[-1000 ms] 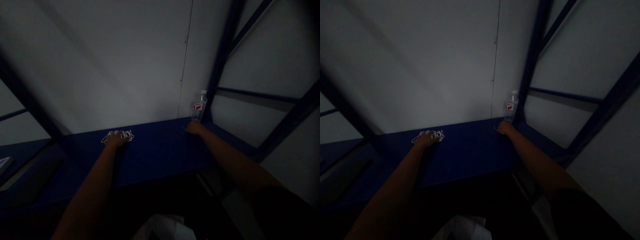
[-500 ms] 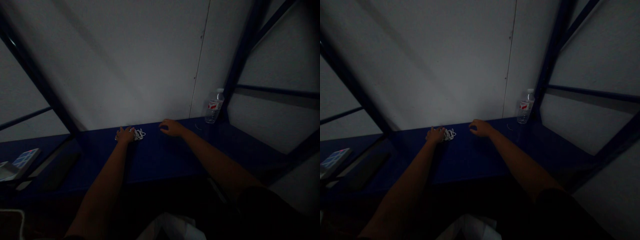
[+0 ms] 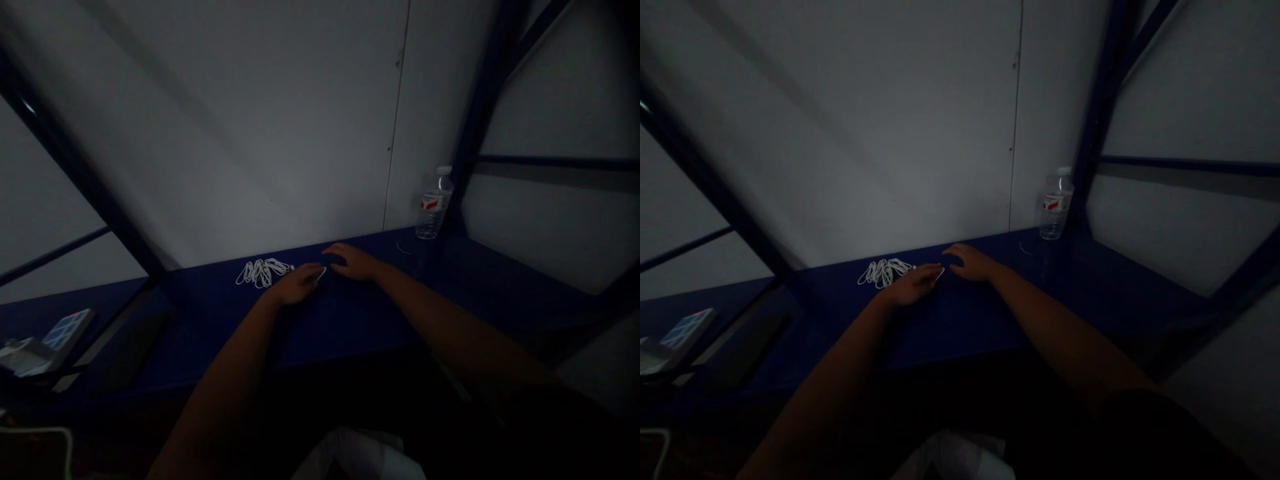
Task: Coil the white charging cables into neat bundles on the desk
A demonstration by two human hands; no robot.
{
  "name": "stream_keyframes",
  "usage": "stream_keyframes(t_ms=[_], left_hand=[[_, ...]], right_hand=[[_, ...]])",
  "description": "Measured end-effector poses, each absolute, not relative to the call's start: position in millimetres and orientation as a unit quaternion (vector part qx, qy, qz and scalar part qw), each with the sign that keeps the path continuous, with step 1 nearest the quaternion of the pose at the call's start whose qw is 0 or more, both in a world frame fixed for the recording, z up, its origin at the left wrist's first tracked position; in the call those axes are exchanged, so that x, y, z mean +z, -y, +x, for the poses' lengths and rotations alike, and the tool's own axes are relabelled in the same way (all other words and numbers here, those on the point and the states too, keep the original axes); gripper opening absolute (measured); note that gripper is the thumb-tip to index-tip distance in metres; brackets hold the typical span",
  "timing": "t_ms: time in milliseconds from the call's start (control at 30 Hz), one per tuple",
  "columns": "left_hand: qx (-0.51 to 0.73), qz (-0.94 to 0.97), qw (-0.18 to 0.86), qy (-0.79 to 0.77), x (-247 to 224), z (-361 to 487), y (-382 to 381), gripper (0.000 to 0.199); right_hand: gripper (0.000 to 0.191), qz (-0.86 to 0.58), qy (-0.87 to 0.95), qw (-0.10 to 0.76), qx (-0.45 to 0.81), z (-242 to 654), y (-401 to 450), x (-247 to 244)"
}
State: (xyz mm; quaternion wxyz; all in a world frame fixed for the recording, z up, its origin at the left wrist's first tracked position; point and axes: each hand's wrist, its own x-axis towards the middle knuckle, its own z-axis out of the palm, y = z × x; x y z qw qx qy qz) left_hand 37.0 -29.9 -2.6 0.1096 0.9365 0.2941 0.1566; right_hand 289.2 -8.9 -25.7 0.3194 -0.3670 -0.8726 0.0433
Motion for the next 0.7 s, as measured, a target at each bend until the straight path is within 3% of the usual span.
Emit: stream_keyframes(t_ms=[133, 333, 533, 700], left_hand=[[0.234, 0.911, 0.131, -0.314, 5.6, 27.8, 32.3, 0.041], [0.188, 0.902, 0.116, -0.371, 3.7, 12.6, 22.5, 0.039], [0.141, 0.941, 0.038, -0.305, -8.3, 26.9, 26.3, 0.063], [0.119, 0.924, -0.012, -0.363, -11.0, 33.3, 24.5, 0.047]], right_hand=[[0.031, -0.44, 0.844, 0.293, 0.092, 306.4, 5.1, -23.5], [0.026, -0.395, 0.882, 0.222, 0.132, 303.5, 9.7, -19.0], [0.022, -0.331, 0.91, 0.218, 0.124, 306.7, 15.4, -8.1], [0.026, -0.277, 0.932, 0.196, 0.129, 295.2, 30.7, 2.3]])
